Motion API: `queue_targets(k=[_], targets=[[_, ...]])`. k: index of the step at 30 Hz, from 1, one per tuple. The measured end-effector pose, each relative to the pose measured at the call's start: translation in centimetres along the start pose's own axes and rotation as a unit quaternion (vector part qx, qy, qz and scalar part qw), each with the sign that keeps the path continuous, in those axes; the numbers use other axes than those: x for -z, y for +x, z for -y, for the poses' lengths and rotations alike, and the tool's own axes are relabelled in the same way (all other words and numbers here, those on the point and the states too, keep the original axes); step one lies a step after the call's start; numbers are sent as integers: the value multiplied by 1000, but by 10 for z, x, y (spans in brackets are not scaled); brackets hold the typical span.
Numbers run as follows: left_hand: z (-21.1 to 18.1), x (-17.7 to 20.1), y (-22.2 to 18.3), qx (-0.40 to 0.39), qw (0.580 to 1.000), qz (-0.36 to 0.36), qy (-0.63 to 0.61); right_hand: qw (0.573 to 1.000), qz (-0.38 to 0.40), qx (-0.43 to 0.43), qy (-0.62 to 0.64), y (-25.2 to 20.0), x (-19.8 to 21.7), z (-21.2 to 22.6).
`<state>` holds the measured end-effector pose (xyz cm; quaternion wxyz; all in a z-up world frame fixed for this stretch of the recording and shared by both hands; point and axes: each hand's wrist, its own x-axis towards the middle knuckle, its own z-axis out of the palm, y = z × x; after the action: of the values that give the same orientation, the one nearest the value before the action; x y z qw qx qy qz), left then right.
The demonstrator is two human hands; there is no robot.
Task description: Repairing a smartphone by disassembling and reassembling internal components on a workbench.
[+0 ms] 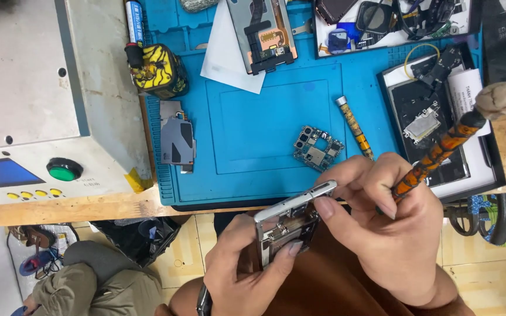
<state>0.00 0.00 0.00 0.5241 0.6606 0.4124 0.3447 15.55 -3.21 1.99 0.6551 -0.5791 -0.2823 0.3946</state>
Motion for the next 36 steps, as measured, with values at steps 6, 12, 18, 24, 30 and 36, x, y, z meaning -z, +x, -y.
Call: queue_targets(k=[6, 12, 18, 24, 30, 36], targets=[[-7, -4, -2, 116, 980, -4, -163, 1000, -14, -27, 9, 2, -3, 5], [-16, 2, 7, 287, 919, -16, -269, 994, 7, -107, 6, 9, 0, 11], [-14, 8, 14, 312, 902, 19, -298, 979, 28, -135, 150, 11, 4, 5], [-14, 9, 17, 308, 890, 31, -335, 977, 28, -142, 159, 15, 5, 6], [-20, 9, 21, 330, 881, 19, -339, 974, 34, -149, 169, 17, 4, 6], [-30, 7, 26, 358, 861, 15, -360, 969, 36, -162, 184, 20, 4, 6]])
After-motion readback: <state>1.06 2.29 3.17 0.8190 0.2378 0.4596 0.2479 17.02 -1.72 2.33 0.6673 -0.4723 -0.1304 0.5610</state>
